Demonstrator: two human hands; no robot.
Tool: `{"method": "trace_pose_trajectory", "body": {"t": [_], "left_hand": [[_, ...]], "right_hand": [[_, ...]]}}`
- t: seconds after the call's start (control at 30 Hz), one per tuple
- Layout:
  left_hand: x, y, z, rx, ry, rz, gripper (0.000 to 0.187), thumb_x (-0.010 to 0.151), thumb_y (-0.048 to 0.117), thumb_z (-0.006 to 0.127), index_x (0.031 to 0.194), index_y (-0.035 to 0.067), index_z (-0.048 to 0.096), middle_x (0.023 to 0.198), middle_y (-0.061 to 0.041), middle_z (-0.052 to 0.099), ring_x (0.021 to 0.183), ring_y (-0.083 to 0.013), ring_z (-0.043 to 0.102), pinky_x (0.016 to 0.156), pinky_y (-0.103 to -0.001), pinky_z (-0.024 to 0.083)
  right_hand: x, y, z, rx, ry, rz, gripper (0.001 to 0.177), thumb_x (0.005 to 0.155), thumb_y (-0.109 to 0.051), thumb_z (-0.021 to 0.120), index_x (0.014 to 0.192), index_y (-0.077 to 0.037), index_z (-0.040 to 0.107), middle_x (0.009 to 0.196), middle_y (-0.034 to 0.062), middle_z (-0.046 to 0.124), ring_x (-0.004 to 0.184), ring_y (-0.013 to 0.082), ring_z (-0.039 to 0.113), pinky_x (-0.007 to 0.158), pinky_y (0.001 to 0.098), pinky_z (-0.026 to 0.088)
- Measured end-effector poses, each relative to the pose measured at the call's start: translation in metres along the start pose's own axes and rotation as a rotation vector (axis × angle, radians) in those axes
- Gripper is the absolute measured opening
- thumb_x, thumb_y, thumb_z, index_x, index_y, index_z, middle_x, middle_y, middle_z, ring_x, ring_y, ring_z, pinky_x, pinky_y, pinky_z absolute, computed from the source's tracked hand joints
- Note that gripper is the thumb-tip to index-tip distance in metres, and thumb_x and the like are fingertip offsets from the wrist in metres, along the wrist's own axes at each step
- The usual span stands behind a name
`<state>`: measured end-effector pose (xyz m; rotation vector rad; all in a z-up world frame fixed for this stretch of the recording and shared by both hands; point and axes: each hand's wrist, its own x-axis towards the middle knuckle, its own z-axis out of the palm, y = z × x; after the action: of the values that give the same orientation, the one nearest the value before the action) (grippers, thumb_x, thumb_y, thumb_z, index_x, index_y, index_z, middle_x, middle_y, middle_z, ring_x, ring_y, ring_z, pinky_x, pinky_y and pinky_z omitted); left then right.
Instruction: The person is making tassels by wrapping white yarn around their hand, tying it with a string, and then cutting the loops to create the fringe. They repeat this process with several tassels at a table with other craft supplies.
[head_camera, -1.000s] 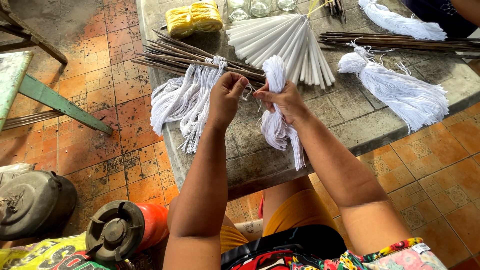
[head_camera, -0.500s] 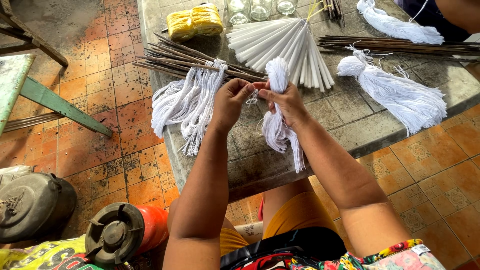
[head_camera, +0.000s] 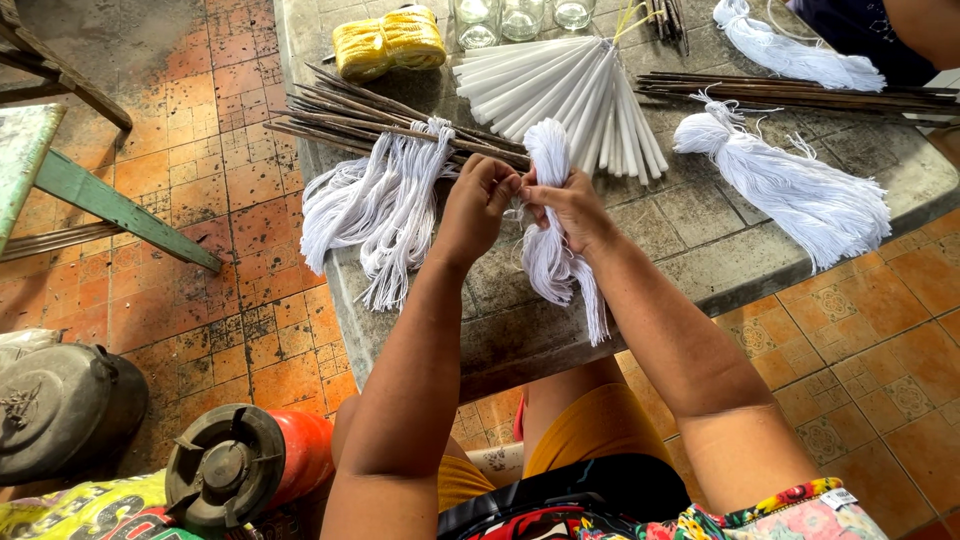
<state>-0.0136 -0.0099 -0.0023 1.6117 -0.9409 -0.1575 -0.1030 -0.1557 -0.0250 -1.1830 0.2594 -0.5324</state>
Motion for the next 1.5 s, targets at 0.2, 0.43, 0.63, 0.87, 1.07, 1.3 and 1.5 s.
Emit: {"method": "trace_pose_trajectory", "body": {"t": [0.2, 0.43, 0.63, 0.87, 1.07, 1.3, 1.5], "left_hand": [[0.003, -0.016, 0.012, 0.019, 0.101, 0.023, 0.015, 0.104, 0.021, 0.06, 0.097, 0.008, 0.063, 0.093, -0.011, 0.053, 0.082, -0.0313, 0.064, 0.077, -0.04, 0.052], [0.006, -0.003, -0.016, -0.245, 0.414, -0.154, 0.017, 0.108, 0.024, 0.051, 0.098, 0.012, 0.057, 0.067, 0.001, 0.054, 0.062, -0.0102, 0.052, 0.06, -0.022, 0.042], [0.016, -0.016, -0.04, -0.676, 0.555, -0.219, 0.014, 0.109, 0.029, 0.045, 0.102, 0.016, 0.049, 0.083, -0.008, 0.071, 0.056, -0.0134, 0.065, 0.046, -0.022, 0.052], [0.01, -0.018, -0.072, -0.687, 0.81, -0.201, 0.004, 0.106, 0.018, 0.051, 0.108, 0.016, 0.053, 0.101, -0.007, 0.069, 0.085, -0.0198, 0.075, 0.066, -0.028, 0.065], [0.005, 0.0, -0.042, -0.211, 0.299, -0.213, 0.015, 0.099, 0.03, 0.071, 0.098, 0.016, 0.074, 0.08, -0.002, 0.07, 0.077, -0.0111, 0.063, 0.069, -0.025, 0.052], [-0.002, 0.011, -0.015, -0.241, 0.005, -0.199, 0.012, 0.09, 0.019, 0.082, 0.098, 0.01, 0.079, 0.074, -0.004, 0.073, 0.07, -0.0098, 0.071, 0.068, -0.024, 0.058], [0.003, -0.001, -0.021, -0.112, 0.269, -0.216, 0.013, 0.1, 0.022, 0.067, 0.098, 0.01, 0.072, 0.068, -0.005, 0.069, 0.063, -0.0137, 0.067, 0.058, -0.027, 0.053]], "right_hand": [[-0.003, -0.007, 0.004, 0.037, -0.034, 0.032, 0.025, 0.075, 0.006, 0.081, 0.09, -0.004, 0.063, 0.072, 0.0101, 0.062, 0.046, 0.0115, 0.053, 0.035, 0.0226, 0.04], [-0.005, -0.002, 0.004, 0.032, -0.11, 0.087, 0.027, 0.073, 0.008, 0.08, 0.09, -0.004, 0.062, 0.073, 0.0112, 0.063, 0.046, 0.0109, 0.053, 0.036, 0.0222, 0.039], [-0.006, 0.002, 0.0, -0.005, -0.167, 0.106, 0.031, 0.068, 0.011, 0.084, 0.087, -0.001, 0.062, 0.072, 0.0149, 0.066, 0.044, 0.012, 0.055, 0.034, 0.0213, 0.038], [-0.002, 0.001, -0.006, 0.019, -0.154, 0.089, 0.029, 0.073, 0.012, 0.083, 0.088, -0.004, 0.063, 0.078, 0.0147, 0.07, 0.048, 0.0133, 0.059, 0.036, 0.0209, 0.041], [0.003, -0.003, -0.009, 0.069, -0.079, -0.006, 0.026, 0.082, 0.009, 0.081, 0.091, -0.007, 0.062, 0.083, 0.0142, 0.071, 0.052, 0.0148, 0.06, 0.038, 0.021, 0.041], [0.006, 0.006, -0.017, 0.086, -0.032, -0.022, 0.024, 0.083, 0.009, 0.08, 0.091, -0.005, 0.062, 0.082, 0.0149, 0.07, 0.051, 0.0159, 0.059, 0.037, 0.022, 0.041], [0.016, 0.015, -0.038, 0.375, -0.11, 0.079, 0.026, 0.085, 0.006, 0.073, 0.1, -0.012, 0.059, 0.083, 0.0081, 0.065, 0.054, 0.0128, 0.055, 0.042, 0.0213, 0.04]]}}
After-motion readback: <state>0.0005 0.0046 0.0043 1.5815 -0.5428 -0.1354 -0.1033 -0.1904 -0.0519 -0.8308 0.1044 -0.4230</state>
